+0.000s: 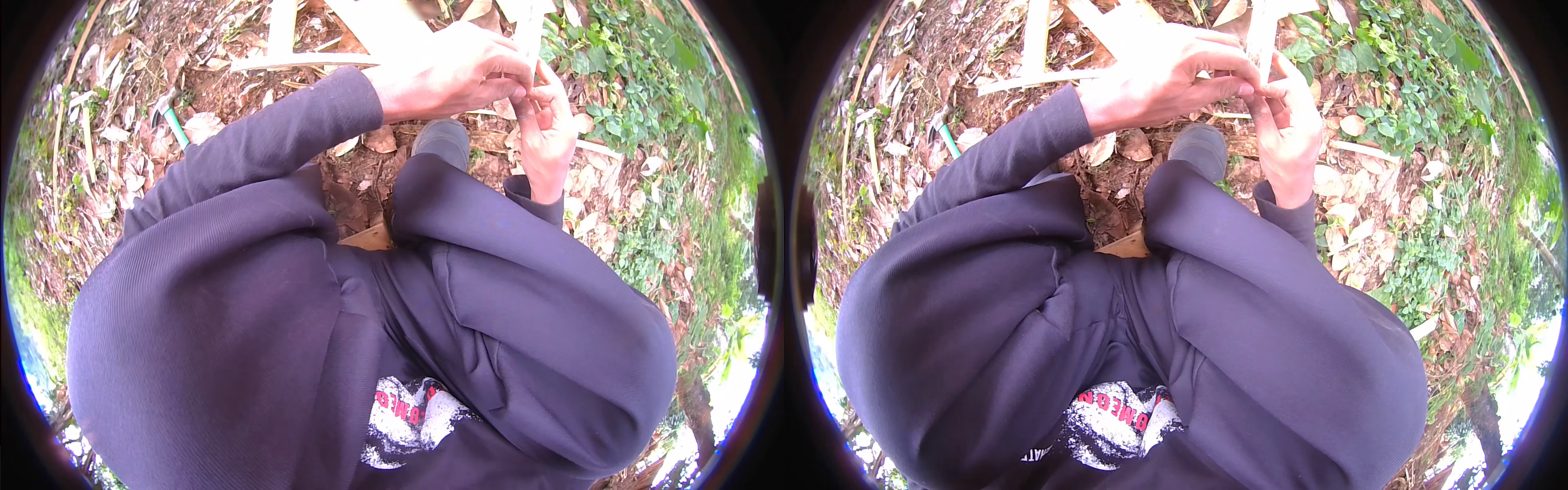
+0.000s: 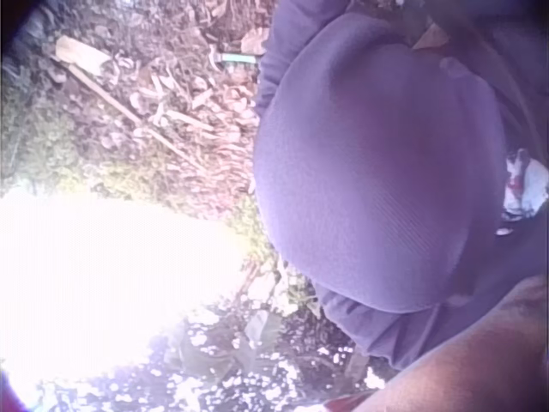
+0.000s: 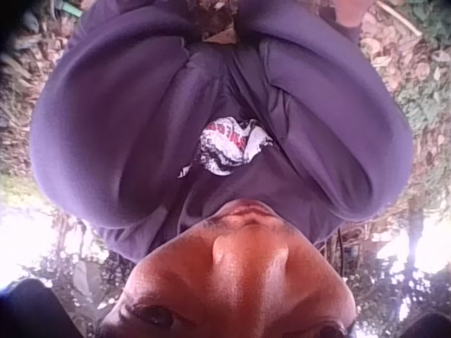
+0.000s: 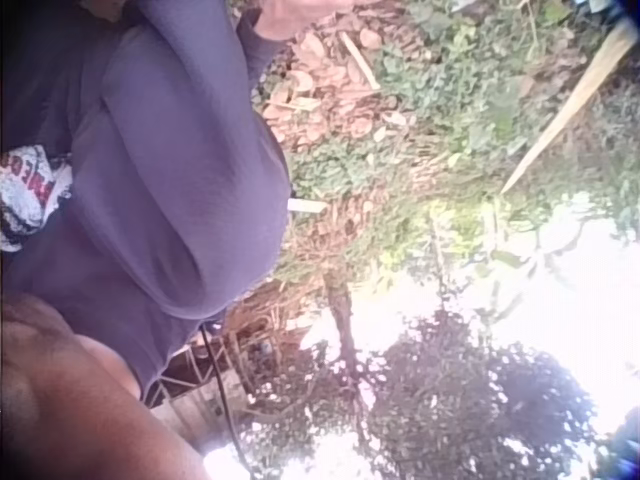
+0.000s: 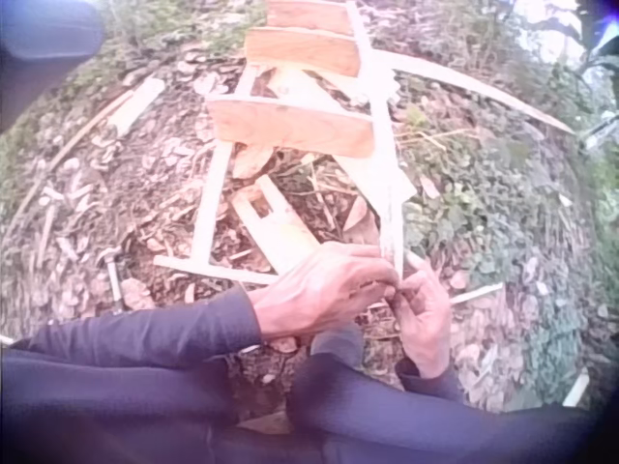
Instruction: The person assembles a wooden structure outdoors by hand. They align wooden planks and use a hammer to drive nails into the joints, securing the pieces together.
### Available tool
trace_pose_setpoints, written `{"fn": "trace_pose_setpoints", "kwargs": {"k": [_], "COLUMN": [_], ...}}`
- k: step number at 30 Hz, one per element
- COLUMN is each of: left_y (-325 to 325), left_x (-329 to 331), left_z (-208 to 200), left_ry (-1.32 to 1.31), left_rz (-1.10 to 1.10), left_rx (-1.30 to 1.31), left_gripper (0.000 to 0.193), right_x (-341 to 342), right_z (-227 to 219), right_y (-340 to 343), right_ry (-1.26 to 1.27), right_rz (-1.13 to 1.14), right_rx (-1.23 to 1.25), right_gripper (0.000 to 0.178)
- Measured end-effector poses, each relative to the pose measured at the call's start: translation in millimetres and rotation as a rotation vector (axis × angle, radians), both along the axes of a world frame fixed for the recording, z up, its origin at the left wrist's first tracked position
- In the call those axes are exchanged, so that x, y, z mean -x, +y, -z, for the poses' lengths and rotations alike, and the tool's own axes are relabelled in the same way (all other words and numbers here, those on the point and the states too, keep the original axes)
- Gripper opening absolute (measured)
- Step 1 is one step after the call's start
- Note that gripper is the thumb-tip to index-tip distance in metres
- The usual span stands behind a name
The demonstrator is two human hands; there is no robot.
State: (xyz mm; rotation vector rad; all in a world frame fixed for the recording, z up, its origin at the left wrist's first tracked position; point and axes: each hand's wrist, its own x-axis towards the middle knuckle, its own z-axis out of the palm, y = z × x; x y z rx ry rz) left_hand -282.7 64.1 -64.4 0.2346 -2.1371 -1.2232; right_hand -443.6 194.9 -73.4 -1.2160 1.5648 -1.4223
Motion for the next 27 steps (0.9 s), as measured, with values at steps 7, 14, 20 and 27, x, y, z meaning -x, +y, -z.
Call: {"fn": "trace_pose_setpoints", "kwargs": {"k": [7, 14, 20, 27], "left_y": [-1.4, -3.1, -4.7, -5.2], "left_x": [-2.9, -11.9, -8.9, -7.1], "left_z": [2.2, -9.8, -8.2, 0.3], "left_ry": [0.004, -0.179, -0.193, -0.150], "left_rz": [-0.079, -0.040, -0.046, -0.045], "left_rx": [-0.054, -0.071, 0.020, -0.003], "left_gripper": [0.009, 0.013, 0.012, 0.013], "right_x": [-0.7, -1.2, -0.7, 0.5], "right_z": [-1.3, -1.2, -5.4, -0.5], "right_y": [-0.6, -0.5, -1.2, -1.8], "right_ry": [-0.052, -0.079, -0.030, -0.032], "right_rz": [-0.035, -0.039, -0.073, -0.071], "right_rx": [0.014, 0.003, 0.002, 0.027], "right_gripper": [0.018, 0.032, 0.033, 0.030]}}
